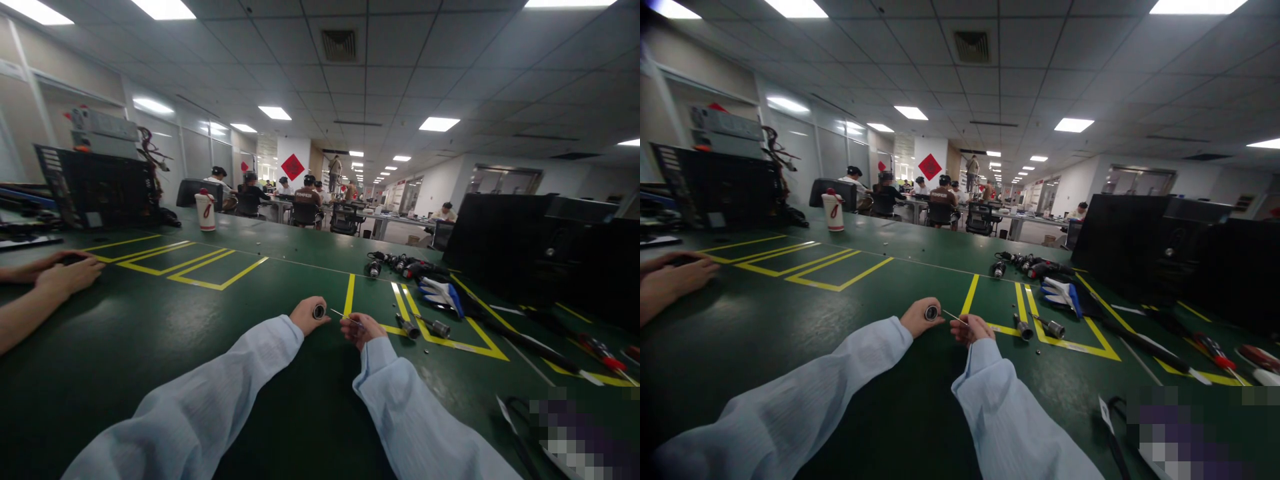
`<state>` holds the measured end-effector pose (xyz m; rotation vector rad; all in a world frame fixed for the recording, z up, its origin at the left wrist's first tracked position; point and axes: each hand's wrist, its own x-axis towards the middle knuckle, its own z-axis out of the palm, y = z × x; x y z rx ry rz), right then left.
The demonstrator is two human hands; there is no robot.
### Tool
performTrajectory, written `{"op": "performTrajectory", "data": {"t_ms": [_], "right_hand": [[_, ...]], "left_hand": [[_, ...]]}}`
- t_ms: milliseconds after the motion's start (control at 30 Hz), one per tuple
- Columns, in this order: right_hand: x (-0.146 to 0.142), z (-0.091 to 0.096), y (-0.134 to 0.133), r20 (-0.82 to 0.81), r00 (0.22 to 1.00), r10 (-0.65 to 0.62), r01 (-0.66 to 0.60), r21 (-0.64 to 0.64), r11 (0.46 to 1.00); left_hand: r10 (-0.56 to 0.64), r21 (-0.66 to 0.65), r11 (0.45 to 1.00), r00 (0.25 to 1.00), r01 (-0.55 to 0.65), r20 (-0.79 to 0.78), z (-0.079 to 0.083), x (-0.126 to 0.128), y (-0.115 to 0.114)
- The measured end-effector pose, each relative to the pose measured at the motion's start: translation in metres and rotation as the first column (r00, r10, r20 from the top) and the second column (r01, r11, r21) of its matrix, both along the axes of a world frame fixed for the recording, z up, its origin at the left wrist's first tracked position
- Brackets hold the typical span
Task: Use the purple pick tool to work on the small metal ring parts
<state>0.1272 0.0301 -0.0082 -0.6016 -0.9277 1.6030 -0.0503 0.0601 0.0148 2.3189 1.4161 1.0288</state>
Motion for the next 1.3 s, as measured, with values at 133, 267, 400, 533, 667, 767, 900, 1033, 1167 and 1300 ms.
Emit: {"op": "performTrajectory", "data": {"t_ms": [133,267,400,533,667,767,900,1033,1167,1300], "right_hand": [[-0.003,0.003,-0.003,0.046,0.996,-0.079,0.078,0.004,0.997],[-0.008,0.004,-0.007,0.121,0.981,-0.151,0.150,0.021,0.989],[-0.011,0.005,-0.010,0.182,0.961,-0.208,0.203,0.045,0.978],[-0.012,0.004,-0.012,0.212,0.946,-0.247,0.237,0.074,0.969],[-0.010,0.006,-0.013,0.245,0.926,-0.287,0.266,0.117,0.957],[-0.010,0.008,-0.016,0.277,0.908,-0.314,0.276,0.168,0.946],[-0.015,0.008,-0.021,0.355,0.850,-0.388,0.275,0.329,0.903],[-0.022,0.008,-0.024,0.432,0.781,-0.452,0.259,0.435,0.863],[-0.023,0.008,-0.025,0.462,0.766,-0.446,0.253,0.422,0.871],[-0.021,0.008,-0.023,0.457,0.790,-0.409,0.243,0.379,0.893]], "left_hand": [[-0.046,-0.012,0.999,0.999,0.046,-0.002,-0.001,0.001,-0.001],[-0.056,-0.021,0.998,0.998,0.056,-0.006,-0.002,0.000,0.000],[-0.070,-0.026,0.997,0.998,0.069,-0.009,-0.003,-0.001,0.001],[-0.092,-0.022,0.996,0.996,0.092,-0.014,-0.003,-0.001,0.001],[-0.104,-0.024,0.994,0.994,0.104,-0.020,-0.001,-0.002,0.000],[-0.107,-0.030,0.994,0.994,0.106,-0.033,0.000,-0.001,-0.001],[-0.113,-0.031,0.993,0.992,0.111,-0.062,0.000,0.000,-0.001],[-0.114,-0.018,0.993,0.988,0.113,-0.099,-0.001,0.001,-0.003],[-0.115,-0.002,0.993,0.983,0.116,-0.143,0.000,0.003,-0.005],[-0.128,0.013,0.991,0.976,0.132,-0.177,0.000,0.004,-0.007]]}}
